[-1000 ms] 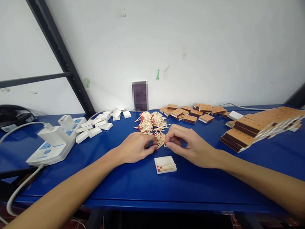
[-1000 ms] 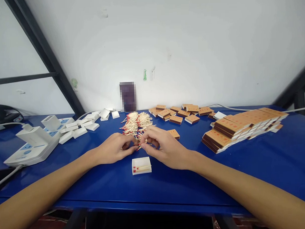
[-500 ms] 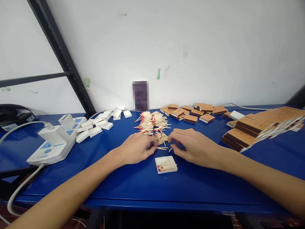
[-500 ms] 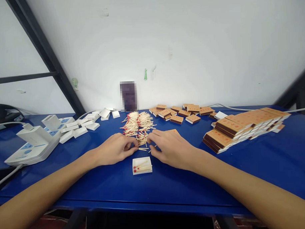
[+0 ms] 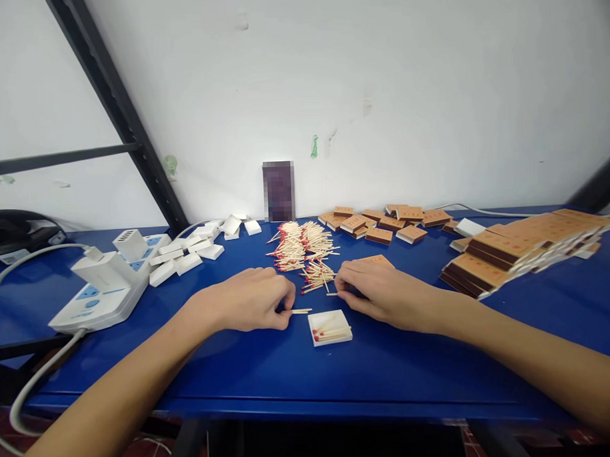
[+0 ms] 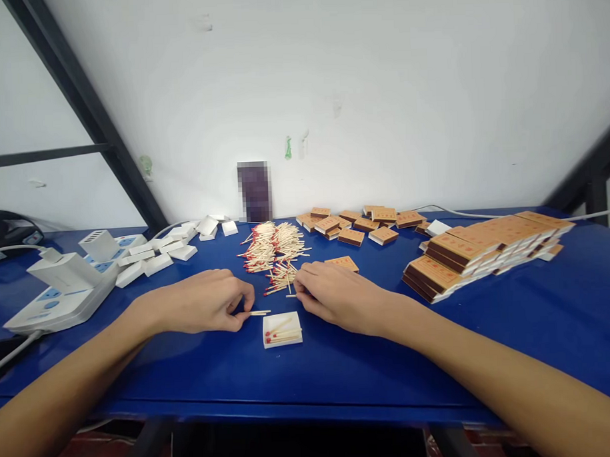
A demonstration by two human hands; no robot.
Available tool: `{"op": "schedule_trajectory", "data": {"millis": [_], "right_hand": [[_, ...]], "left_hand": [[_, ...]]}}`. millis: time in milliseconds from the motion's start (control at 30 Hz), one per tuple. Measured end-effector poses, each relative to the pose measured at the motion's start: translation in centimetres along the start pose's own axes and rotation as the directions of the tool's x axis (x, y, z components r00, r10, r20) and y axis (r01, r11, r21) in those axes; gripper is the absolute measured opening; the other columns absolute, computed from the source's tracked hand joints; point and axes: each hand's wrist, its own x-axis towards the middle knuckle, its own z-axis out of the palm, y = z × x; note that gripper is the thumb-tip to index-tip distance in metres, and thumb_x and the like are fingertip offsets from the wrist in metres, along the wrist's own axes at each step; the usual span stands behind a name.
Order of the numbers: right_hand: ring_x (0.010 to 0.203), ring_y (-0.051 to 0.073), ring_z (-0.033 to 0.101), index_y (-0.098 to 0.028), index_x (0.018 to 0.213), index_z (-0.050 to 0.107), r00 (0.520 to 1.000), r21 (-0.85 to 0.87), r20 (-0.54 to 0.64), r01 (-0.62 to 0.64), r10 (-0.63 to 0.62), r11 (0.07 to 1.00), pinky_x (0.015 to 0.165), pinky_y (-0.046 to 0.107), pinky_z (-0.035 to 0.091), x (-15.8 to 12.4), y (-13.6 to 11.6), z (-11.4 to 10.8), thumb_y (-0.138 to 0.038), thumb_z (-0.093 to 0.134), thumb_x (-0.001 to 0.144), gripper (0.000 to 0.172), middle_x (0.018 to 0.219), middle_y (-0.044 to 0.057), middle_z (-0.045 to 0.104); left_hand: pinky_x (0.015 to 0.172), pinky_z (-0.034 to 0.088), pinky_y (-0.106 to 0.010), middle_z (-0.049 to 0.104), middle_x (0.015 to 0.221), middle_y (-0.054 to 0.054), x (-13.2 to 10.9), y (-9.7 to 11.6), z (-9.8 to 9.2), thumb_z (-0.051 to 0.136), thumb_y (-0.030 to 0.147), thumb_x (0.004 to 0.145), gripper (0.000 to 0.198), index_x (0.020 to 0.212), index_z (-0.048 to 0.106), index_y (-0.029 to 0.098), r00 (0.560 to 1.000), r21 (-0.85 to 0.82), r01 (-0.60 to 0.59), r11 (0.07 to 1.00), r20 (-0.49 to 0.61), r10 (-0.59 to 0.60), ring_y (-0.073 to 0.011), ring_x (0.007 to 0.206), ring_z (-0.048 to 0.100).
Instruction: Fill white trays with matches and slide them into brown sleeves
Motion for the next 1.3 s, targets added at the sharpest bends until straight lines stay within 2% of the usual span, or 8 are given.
{"op": "schedule_trajectory", "data": {"millis": [233,400,500,667,867,1100,1233,1300], "right_hand": [[0.07,0.014,0.054,-0.02,0.089,0.059,0.993,0.205,-0.095,0.094,-0.076,0.974,0.065,0.026,0.04,-0.2,-1.1,-0.4,-0.011,0.043,0.088,0.019,0.083,0.002,0.061],[0.068,0.014,0.053,-0.019,0.078,0.061,0.984,0.195,-0.132,0.141,-0.116,0.971,0.064,0.026,0.04,-0.4,-1.0,-0.9,-0.014,0.04,0.091,0.025,0.076,0.002,0.059],[0.066,0.013,0.053,-0.019,0.078,0.062,0.965,0.199,-0.248,0.143,-0.091,0.969,0.062,0.026,0.038,-0.4,-0.6,-0.7,-0.012,0.042,0.088,0.025,0.073,0.001,0.06],[0.064,0.012,0.055,-0.019,0.088,0.066,0.947,0.236,-0.319,0.121,-0.041,0.964,0.062,0.026,0.04,-0.3,-0.3,-0.2,-0.011,0.049,0.084,0.02,0.074,0.001,0.063],[0.067,0.012,0.054,-0.019,0.097,0.068,0.947,0.269,-0.296,0.21,-0.127,0.94,0.062,0.025,0.043,-0.3,-0.8,-0.5,-0.018,0.052,0.093,0.017,0.078,0.001,0.062],[0.1,0.022,0.05,-0.027,0.093,0.072,0.956,0.227,-0.28,0.151,-0.084,0.962,0.083,0.037,0.044,-0.7,-2.5,-0.4,-0.03,0.053,0.095,0.019,0.105,0.008,0.056],[0.099,0.023,0.05,-0.026,0.095,0.072,0.99,0.299,-0.12,0.111,-0.078,0.948,0.087,0.041,0.043,-0.7,-3.3,0.1,-0.034,0.055,0.094,0.018,0.099,0.007,0.06],[0.097,0.023,0.051,-0.024,0.098,0.07,0.99,0.295,-0.125,0.099,-0.065,0.95,0.086,0.04,0.043,-0.7,-3.2,-0.1,-0.033,0.055,0.093,0.018,0.098,0.007,0.061]], "left_hand": [[0.055,0.031,-0.026,0.059,0.06,0.004,-0.2,-0.2,0.1,0.061,0.02,0.068,0.002,0.067,0.059,0.02,0.999,-0.019,-0.025,0.999,-0.049,0.024,-0.0126,0.058,0.05],[0.049,0.033,-0.022,0.053,0.052,0.007,0.0,0.9,-0.2,0.062,0.019,0.066,0.004,0.069,0.059,0.018,0.995,-0.238,-0.095,0.967,-0.055,0.084,-0.0081,0.047,0.046],[0.047,0.033,-0.02,0.049,0.051,0.009,0.3,1.9,0.0,0.063,0.021,0.069,0.006,0.074,0.062,0.018,0.989,-0.333,-0.147,0.931,-0.063,0.133,-0.0065,0.045,0.045],[0.049,0.031,-0.021,0.047,0.052,0.009,0.9,2.0,0.5,0.061,0.029,0.08,0.016,0.091,0.066,0.018,0.972,-0.269,-0.214,0.939,-0.158,0.176,-0.0068,0.045,0.041],[0.055,0.03,-0.024,0.054,0.062,0.004,1.9,-0.1,1.7,0.05,0.029,0.09,0.017,0.086,0.061,0.018,0.93,-0.057,-0.122,0.991,-0.356,0.093,-0.0093,0.053,0.045],[0.059,0.033,-0.027,0.064,0.078,-0.001,2.3,-0.9,2.7,0.045,0.027,0.093,0.015,0.089,0.057,0.018,0.961,0.054,-0.07,0.996,-0.263,0.082,-0.0155,0.066,0.056],[0.056,0.031,-0.027,0.062,0.071,0.0,1.8,-0.8,2.2,0.046,0.026,0.091,0.013,0.089,0.057,0.018,0.967,0.033,-0.078,0.996,-0.241,0.083,-0.0142,0.059,0.053],[0.055,0.031,-0.025,0.059,0.066,0.002,1.6,-0.6,1.7,0.049,0.025,0.088,0.012,0.085,0.058,0.018,0.968,-0.051,-0.093,0.994,-0.239,0.078,-0.0121,0.055,0.049]]}}
